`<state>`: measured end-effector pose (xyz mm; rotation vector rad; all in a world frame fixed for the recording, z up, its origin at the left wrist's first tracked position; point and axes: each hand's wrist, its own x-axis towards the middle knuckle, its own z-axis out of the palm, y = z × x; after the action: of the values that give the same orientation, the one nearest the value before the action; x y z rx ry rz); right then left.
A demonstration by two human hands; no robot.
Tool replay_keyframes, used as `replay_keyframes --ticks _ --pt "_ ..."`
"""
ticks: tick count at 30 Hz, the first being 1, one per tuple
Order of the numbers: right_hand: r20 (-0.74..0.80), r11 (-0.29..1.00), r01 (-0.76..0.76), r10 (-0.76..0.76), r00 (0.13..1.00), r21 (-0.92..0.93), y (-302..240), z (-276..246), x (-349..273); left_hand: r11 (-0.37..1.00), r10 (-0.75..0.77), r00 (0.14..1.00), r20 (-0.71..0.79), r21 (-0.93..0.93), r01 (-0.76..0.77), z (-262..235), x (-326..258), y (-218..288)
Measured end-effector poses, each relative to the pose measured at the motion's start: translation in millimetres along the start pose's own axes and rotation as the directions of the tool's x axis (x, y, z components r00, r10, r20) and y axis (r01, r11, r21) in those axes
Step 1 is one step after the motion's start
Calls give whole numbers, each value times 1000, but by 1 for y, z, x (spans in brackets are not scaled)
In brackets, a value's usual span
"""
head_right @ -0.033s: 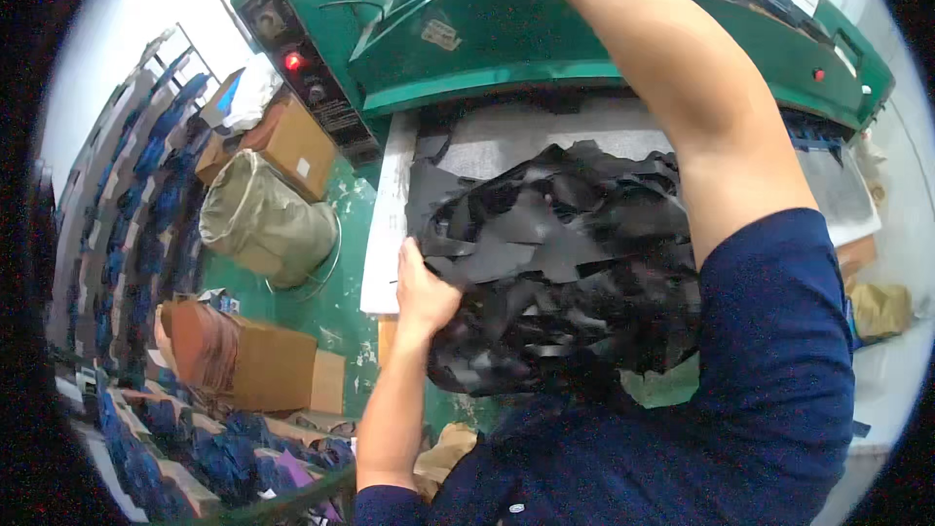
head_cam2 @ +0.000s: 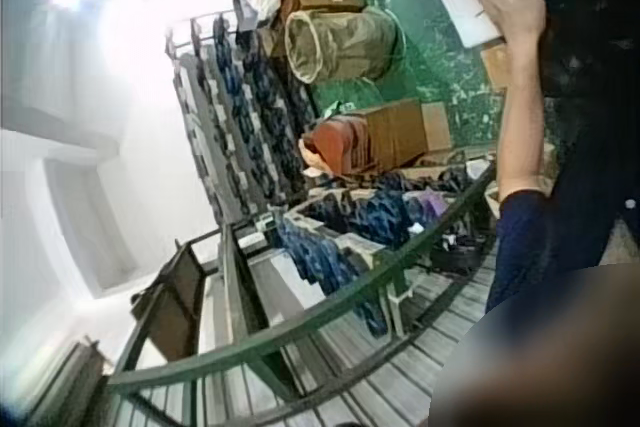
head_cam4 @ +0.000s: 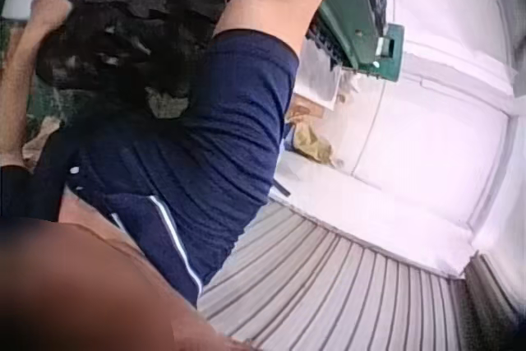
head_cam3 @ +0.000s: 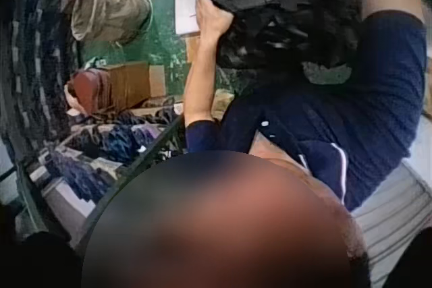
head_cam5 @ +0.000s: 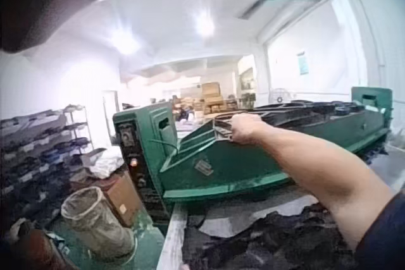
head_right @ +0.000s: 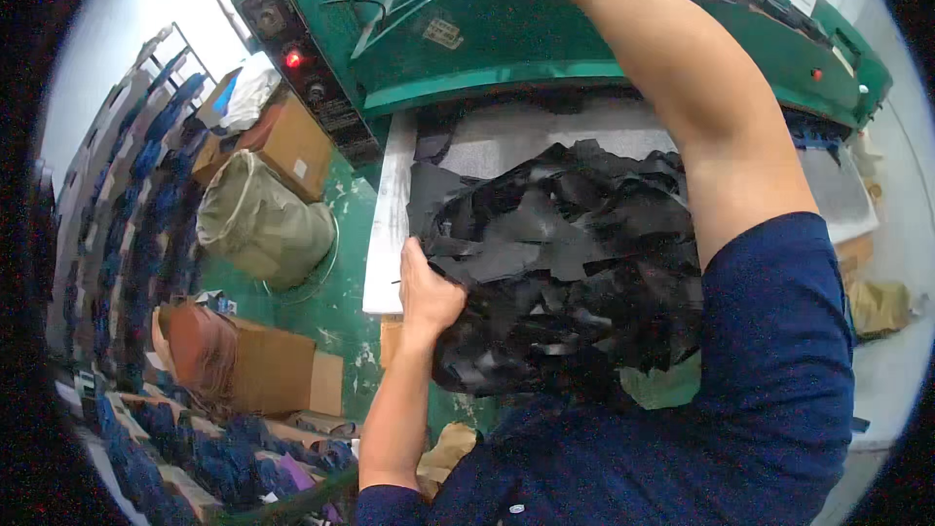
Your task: The person is extracting die-cut material pieces from a large machine sheet and placing them into a collection bag, then uses scissors to trim or separate pieces.
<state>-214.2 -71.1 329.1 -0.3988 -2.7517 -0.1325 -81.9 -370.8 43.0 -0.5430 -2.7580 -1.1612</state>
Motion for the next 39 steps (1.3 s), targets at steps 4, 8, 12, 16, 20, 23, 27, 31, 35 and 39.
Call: replay_keyframes --ticks 4,8,12,16,20,23,27,31,35,39 --pt "-509 986 157 -112 854 46 4 -10 -41 995 -4 999 -54 -104 -2 -2 5 1" --pt "-233 937 241 -182 955 253 84 -11 -98 992 -18 991 -133 -123 1 2 4 -17" --pt "175 891 -184 120 977 415 243 46 -228 980 -99 993 -65 -177 86 -5 6 -11" --pt "408 598 -658 516 753 459 340 119 -399 984 28 999 -41 -176 -35 -1 6 -20" --pt "469 155 -581 445 763 799 311 117 -470 978 62 985 163 -208 -27 -1 10 -16" --pt "455 272 -534 304 837 801 276 116 -459 945 -35 937 346 -294 144 -19 12 -8" --pt "520 253 -565 226 824 785 261 106 -436 915 -94 768 634 -250 318 -71 31 11" --pt "501 239 -550 238 832 800 257 106 -429 847 -8 788 615 -415 333 -89 61 28" --pt "538 261 -594 256 803 761 243 101 -415 948 -109 963 248 -266 175 -42 138 2" --pt "554 258 -617 281 784 743 237 108 -408 984 -153 981 120 -75 163 15 221 -39"
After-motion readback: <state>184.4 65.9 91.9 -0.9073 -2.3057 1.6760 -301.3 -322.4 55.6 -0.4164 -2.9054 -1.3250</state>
